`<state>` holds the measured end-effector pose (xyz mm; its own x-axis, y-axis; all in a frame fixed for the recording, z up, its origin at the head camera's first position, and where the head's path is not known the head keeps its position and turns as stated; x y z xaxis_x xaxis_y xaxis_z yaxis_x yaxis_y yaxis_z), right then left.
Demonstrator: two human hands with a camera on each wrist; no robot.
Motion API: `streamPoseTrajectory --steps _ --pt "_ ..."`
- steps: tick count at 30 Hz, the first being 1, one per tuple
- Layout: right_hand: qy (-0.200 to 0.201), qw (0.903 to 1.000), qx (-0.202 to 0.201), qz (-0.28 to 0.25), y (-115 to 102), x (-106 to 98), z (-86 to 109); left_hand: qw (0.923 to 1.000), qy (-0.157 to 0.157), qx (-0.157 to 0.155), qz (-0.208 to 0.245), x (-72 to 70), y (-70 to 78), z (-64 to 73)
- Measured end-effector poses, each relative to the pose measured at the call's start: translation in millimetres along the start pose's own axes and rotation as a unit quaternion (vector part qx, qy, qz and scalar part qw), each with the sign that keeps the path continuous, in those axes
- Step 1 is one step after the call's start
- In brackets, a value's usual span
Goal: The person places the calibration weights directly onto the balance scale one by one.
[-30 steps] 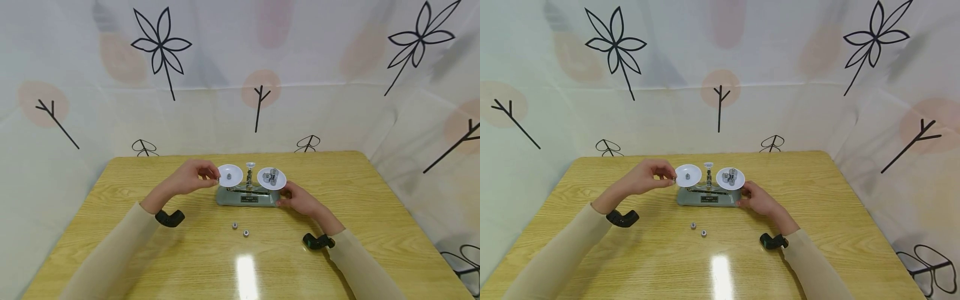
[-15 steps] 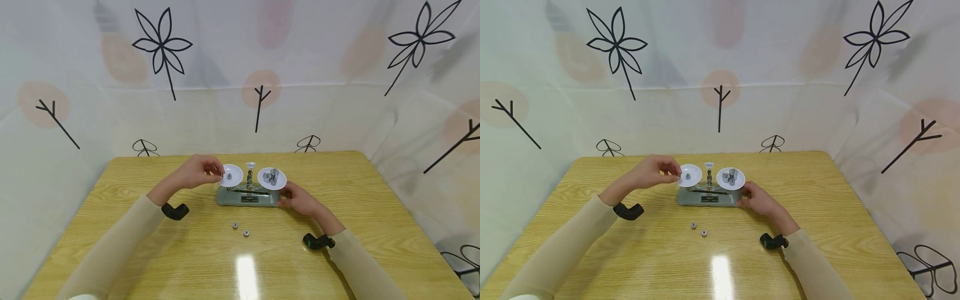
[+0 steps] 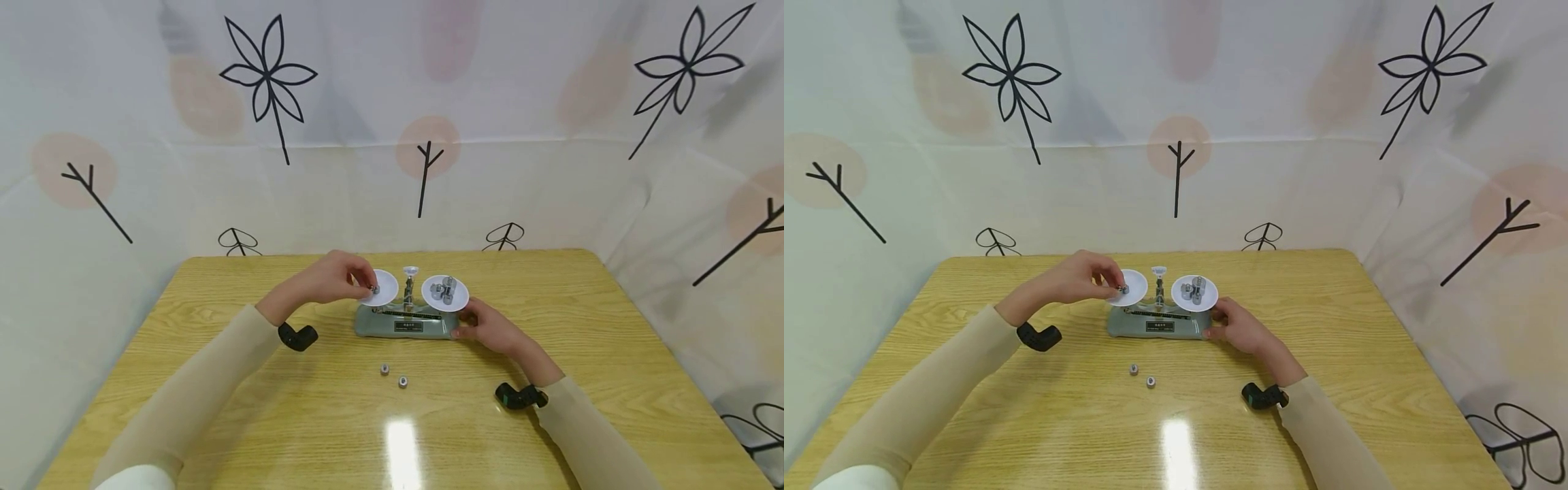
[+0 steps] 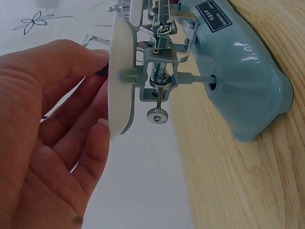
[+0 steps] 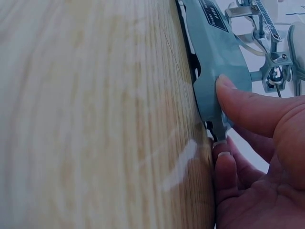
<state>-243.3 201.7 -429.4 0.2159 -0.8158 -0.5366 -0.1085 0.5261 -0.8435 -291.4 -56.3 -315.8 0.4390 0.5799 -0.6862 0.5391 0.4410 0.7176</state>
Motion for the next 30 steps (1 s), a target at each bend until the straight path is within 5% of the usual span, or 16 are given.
streamPoseTrajectory --steps 30 --pt "0.000 1.0000 0.000 0.000 5.9 -0.4 -1.5 1.0000 -0.004 0.000 -0.002 6.2 0.0 -13.3"
Point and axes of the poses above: each hand's wrist, its own z-axis away from the middle knuckle, its own x-axis out of the palm, y = z × x, the point moved 8 cm from there along -z, towards the middle knuckle, and after that the axes turned 8 degrees about y, right-handed, at the moved point
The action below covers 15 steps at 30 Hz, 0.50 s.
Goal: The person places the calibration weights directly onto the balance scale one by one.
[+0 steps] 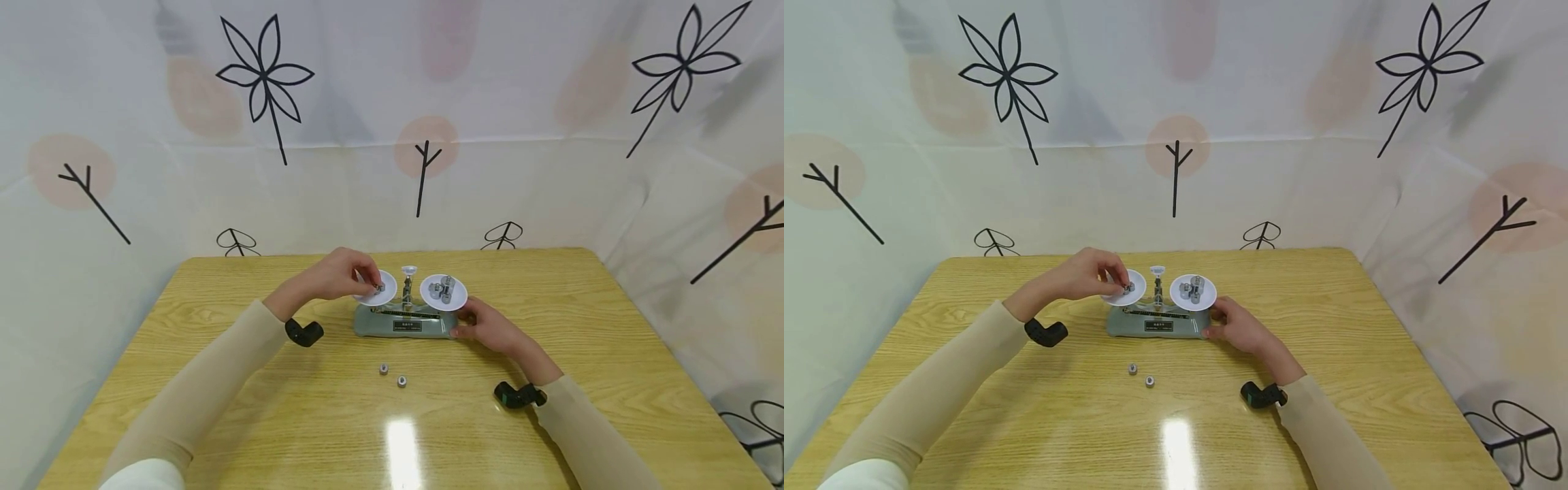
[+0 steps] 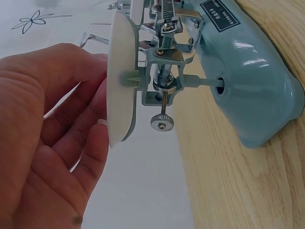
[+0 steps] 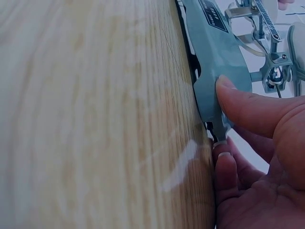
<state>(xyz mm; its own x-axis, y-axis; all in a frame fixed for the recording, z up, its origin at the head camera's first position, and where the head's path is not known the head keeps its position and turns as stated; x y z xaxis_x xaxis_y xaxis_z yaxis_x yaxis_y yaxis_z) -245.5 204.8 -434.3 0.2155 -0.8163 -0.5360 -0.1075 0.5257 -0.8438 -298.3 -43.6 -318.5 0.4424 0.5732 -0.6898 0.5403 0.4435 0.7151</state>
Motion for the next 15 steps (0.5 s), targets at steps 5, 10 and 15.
streamPoseTrajectory --steps 5,10,15 --pt "0.000 0.9999 -0.008 -0.009 -1.2 0.3 -0.7 1.0000 0.003 0.002 -0.006 -3.5 4.9 2.6" --pt "0.001 0.9999 -0.009 -0.013 -2.1 0.0 -0.9 0.9999 0.007 0.011 -0.004 -6.6 8.7 4.9" --pt "0.000 0.9999 -0.005 -0.016 -3.7 -0.1 -0.3 0.9997 0.011 0.022 0.001 -7.7 8.2 8.6"
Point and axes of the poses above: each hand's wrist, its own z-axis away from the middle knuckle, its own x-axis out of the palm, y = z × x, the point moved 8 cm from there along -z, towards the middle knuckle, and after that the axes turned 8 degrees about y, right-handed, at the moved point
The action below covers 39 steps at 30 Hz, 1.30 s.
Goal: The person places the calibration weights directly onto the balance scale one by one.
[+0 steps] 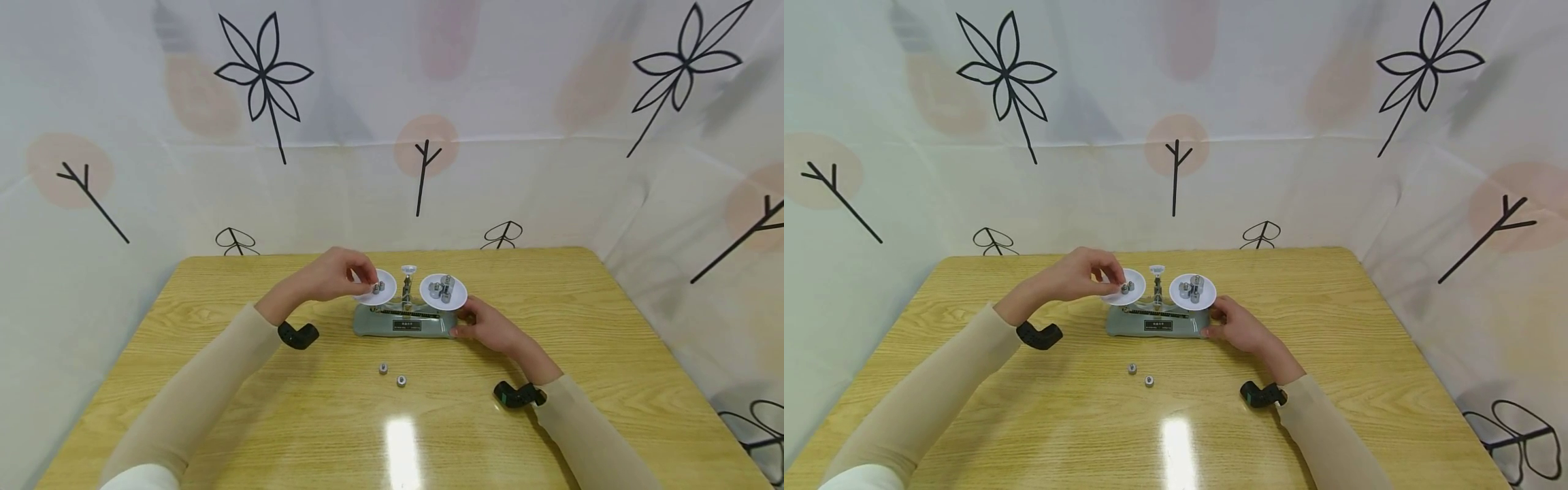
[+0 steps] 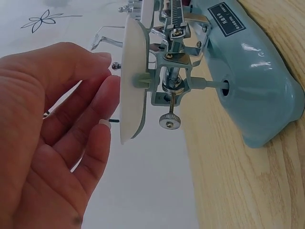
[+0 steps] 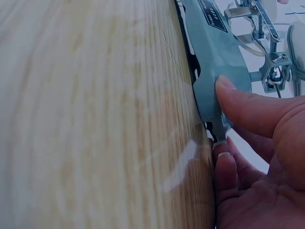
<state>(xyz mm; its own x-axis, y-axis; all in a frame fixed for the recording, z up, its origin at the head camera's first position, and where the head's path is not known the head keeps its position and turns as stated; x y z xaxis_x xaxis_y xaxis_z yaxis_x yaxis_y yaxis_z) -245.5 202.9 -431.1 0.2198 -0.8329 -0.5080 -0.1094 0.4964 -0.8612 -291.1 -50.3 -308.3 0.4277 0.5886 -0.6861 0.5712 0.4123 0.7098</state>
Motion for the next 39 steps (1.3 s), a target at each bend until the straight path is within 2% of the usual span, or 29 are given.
streamPoseTrajectory --steps 9,15,21,32,39 --pt "-0.001 1.0000 0.005 -0.001 -0.8 2.2 -0.2 0.9995 0.032 0.009 -0.002 -6.2 -6.3 13.3" --pt "0.000 1.0000 0.003 0.007 -2.2 1.6 0.3 0.9983 0.054 0.001 0.019 -11.0 -14.3 26.1" --pt "-0.002 1.0000 0.001 0.002 -1.6 1.4 -0.2 0.9971 0.060 -0.003 0.045 -10.2 -11.6 36.2" --pt "-0.002 1.0000 0.006 -0.004 0.1 0.6 0.5 0.9970 0.044 -0.001 0.065 6.1 -4.2 50.2" --pt "-0.001 0.9999 0.005 -0.009 -0.1 0.7 0.7 0.9947 0.021 0.020 0.099 24.7 2.1 58.5"
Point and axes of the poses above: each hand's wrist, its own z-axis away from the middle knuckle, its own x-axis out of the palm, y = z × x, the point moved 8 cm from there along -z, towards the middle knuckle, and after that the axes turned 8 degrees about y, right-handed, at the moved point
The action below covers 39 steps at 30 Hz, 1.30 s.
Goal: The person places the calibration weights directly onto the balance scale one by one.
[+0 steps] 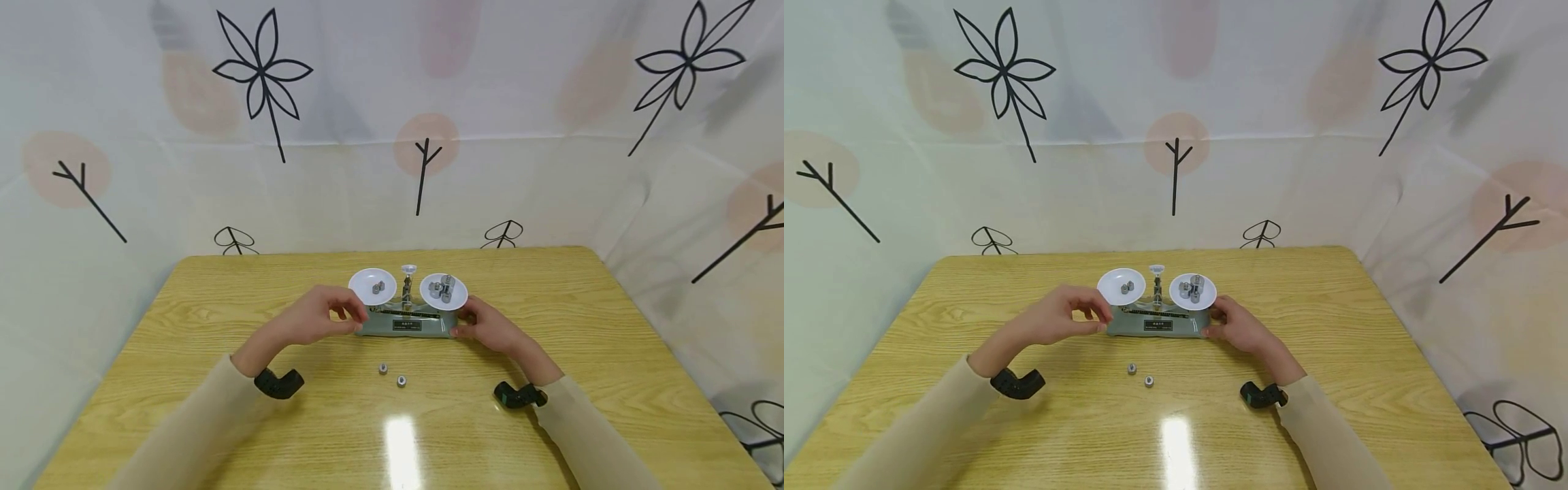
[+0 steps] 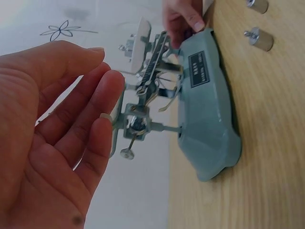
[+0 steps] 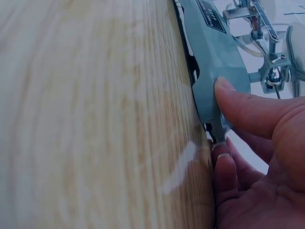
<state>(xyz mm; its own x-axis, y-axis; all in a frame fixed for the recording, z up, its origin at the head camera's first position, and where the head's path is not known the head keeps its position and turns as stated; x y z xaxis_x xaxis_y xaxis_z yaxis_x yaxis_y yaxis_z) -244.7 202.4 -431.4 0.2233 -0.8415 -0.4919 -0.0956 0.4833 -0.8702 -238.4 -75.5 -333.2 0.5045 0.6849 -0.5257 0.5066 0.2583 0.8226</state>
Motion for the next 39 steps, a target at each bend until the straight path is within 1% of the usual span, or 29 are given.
streamPoseTrajectory --steps 10,13,16,20,24,28,32,35,39 --pt "-0.003 1.0000 -0.001 -0.007 -2.5 1.1 0.4 0.9992 -0.024 0.010 0.029 27.1 -5.4 6.6" --pt "-0.003 0.9999 -0.003 -0.011 -2.4 0.9 0.5 0.9987 -0.036 0.003 0.037 35.3 -7.9 8.3" --pt "-0.005 0.9999 -0.005 -0.008 -1.8 0.8 0.4 0.9982 -0.040 -0.004 0.046 42.9 -10.2 9.5" --pt "-0.003 1.0000 -0.002 -0.007 -1.2 0.8 0.5 0.9975 -0.045 -0.012 0.053 53.9 -17.5 12.0" --pt "-0.005 0.9999 0.002 -0.013 -0.2 1.0 0.8 0.9971 -0.054 -0.026 0.046 64.8 -26.1 14.7" --pt "-0.007 0.9999 0.004 -0.015 -1.3 0.7 1.7 0.9963 -0.057 -0.036 0.053 72.7 -30.7 15.8" --pt "-0.003 1.0000 0.004 -0.003 -3.8 1.1 1.8 0.9944 -0.060 -0.040 0.077 79.8 -34.8 16.3" --pt "0.001 1.0000 0.005 0.007 -3.9 2.1 0.7 0.9934 -0.063 -0.044 0.085 83.4 -37.3 16.7" --pt "0.004 0.9999 0.008 0.012 -3.0 2.1 -0.2 0.9925 -0.075 -0.049 0.083 87.0 -38.3 17.3"
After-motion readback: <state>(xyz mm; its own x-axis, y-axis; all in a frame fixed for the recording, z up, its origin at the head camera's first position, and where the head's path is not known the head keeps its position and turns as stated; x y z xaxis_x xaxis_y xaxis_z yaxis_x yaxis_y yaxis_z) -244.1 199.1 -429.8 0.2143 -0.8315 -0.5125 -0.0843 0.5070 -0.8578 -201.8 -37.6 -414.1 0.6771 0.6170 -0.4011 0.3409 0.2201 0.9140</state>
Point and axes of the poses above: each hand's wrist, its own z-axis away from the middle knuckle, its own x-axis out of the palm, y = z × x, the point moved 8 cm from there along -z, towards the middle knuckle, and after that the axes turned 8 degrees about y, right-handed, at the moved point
